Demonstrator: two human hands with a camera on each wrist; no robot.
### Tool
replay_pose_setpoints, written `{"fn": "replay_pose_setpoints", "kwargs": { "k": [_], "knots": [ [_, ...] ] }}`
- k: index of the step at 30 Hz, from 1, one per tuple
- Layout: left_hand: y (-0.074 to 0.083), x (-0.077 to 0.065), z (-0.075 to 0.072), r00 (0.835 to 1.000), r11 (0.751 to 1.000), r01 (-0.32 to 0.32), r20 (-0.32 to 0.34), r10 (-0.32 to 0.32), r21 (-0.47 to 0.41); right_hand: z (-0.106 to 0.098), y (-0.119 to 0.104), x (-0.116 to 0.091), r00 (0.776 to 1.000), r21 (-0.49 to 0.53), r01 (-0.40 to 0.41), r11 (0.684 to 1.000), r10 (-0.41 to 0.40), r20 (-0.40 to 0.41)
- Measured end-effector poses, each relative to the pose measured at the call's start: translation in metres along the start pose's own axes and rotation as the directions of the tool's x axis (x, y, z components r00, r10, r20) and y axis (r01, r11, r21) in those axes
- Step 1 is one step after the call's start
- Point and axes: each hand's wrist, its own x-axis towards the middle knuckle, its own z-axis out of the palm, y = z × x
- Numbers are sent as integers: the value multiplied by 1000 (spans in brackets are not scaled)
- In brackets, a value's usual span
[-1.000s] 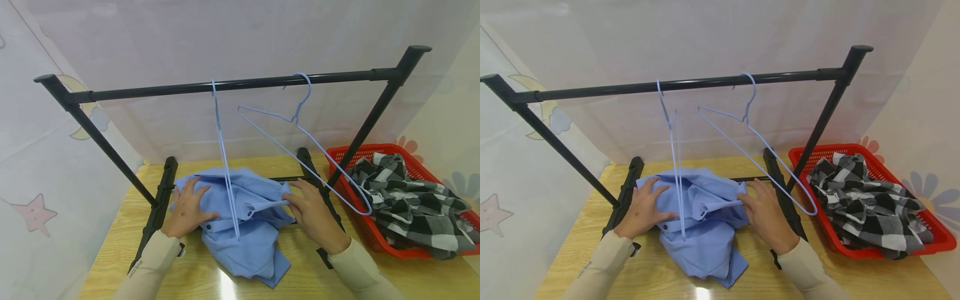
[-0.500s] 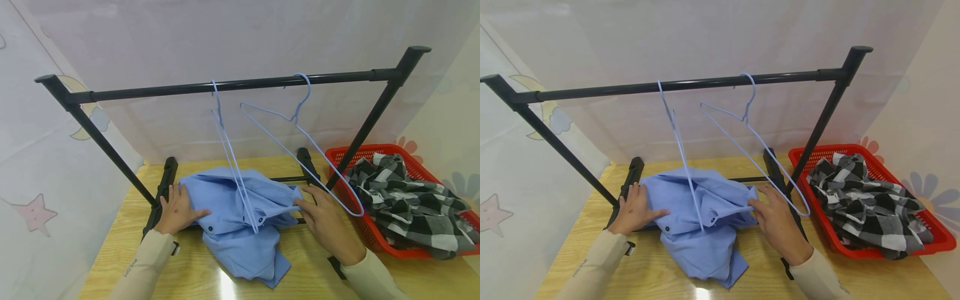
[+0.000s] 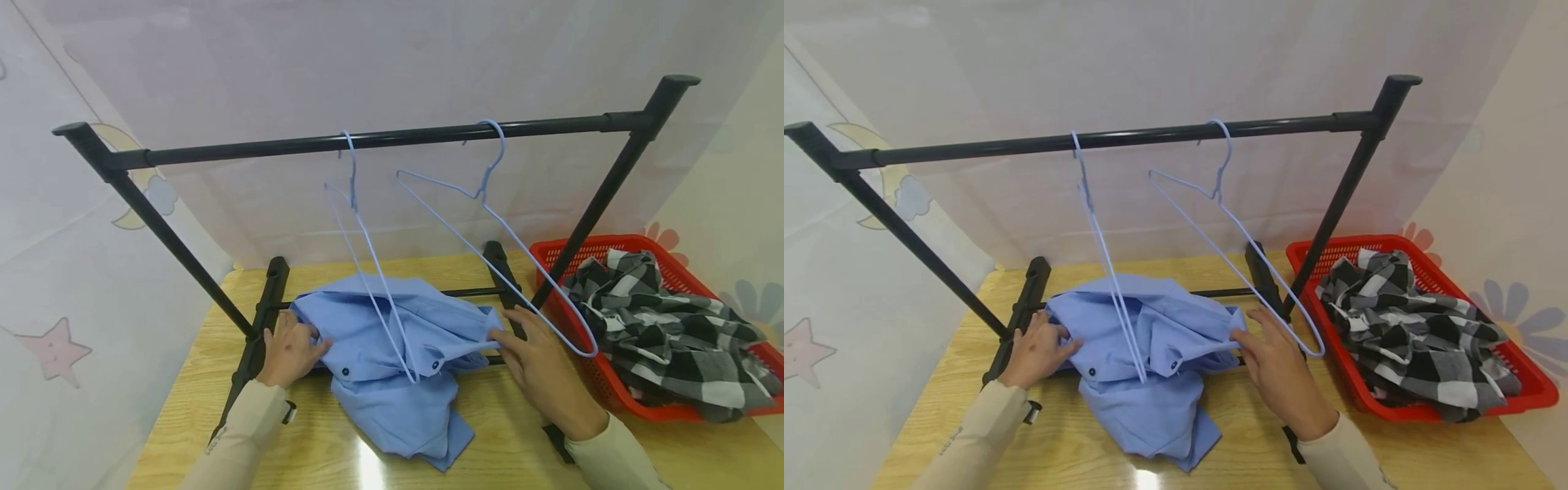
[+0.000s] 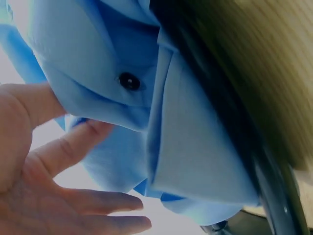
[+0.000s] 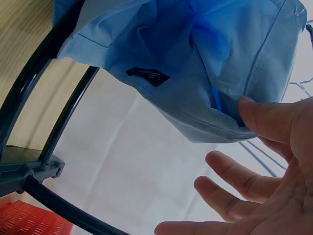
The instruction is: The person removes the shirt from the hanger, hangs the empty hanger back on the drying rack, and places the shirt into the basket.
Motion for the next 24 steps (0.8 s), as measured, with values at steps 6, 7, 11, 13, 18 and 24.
{"fn": "replay_pose_setpoints", "kwargs": {
  "k": [6,7,11,13,18,24],
  "knots": [
    [2,-2,5,997,998,-61,-47,60,-29,-3,4,-6,995,-8,-68,998,69,66],
    [3,-2,6,997,997,-66,-45,65,-38,-4,5,-8,994,-12,-80,997,80,69],
    [8,-5,7,995,993,-95,-32,93,-64,-6,14,-19,997,-29,-61,998,62,35],
    [11,-6,8,993,991,-117,-38,115,-64,-7,21,-24,1000,-30,-21,999,21,3],
    [20,-10,9,982,982,-180,-72,175,-56,-9,32,-34,999,4,-6,1000,6,-47],
    [29,-13,12,974,973,-219,-75,214,-71,-19,41,-41,997,-65,-54,996,51,-52]
  ]
}}
